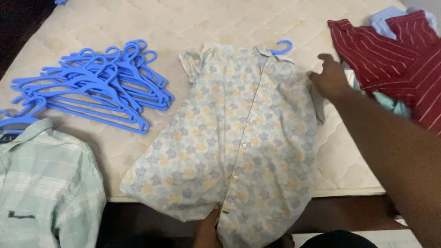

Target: The person buttons a light-colored floral shirt from the bottom up while it rests on a bed. After buttoning, they place the shirt on a blue plastic hanger, adjust the collar, and lift the hanger to display the shirt.

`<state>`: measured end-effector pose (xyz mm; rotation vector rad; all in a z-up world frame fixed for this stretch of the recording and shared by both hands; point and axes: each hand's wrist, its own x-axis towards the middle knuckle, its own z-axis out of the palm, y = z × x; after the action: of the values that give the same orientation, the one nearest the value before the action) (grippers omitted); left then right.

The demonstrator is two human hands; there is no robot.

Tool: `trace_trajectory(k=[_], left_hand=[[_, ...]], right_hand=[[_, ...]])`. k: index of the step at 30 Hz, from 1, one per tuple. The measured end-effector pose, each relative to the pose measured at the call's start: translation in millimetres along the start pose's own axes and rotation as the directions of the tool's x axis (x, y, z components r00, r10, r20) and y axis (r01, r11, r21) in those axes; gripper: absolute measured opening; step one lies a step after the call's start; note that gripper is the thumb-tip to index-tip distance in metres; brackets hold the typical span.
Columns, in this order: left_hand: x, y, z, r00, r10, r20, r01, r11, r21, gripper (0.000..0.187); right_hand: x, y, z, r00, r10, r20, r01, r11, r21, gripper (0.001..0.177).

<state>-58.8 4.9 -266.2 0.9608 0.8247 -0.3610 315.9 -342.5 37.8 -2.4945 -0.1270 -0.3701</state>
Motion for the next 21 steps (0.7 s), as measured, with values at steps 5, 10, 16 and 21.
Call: trace_trajectory(k=[5,10,16,21], left_hand=[[-43.8,41.3,14.2,0.971,-0.208,-0.121,0.167,0.944,-0.285,0.046],[-64.4,42.8,10.1,0.982,-0.060,-0.181,-0.013,0.925,-0.381,0.024],[-115.5,57.0,34.2,0.995,0.054,-0.079,-0.077,0.944,-0.320,0.027],[-169.5,80.9,46.1,0.994,0.101,-0.028,-0.105,0.945,-0.310,0.029]], right_hand=[[-90.8,-21.3,28.2,0.997,-0.001,0.080,-0.007,0.995,0.104,0.051],[-224.7,-110.9,39.6,0.979,-0.116,0.170,0.087,0.983,0.164,0.034],[-324.3,-179.8,35.8,0.953,0.038,0.302,-0.100,0.976,0.196,0.026],[-358.5,-182.5,41.0,0.951,0.065,0.303,-0.150,0.952,0.266,0.034]])
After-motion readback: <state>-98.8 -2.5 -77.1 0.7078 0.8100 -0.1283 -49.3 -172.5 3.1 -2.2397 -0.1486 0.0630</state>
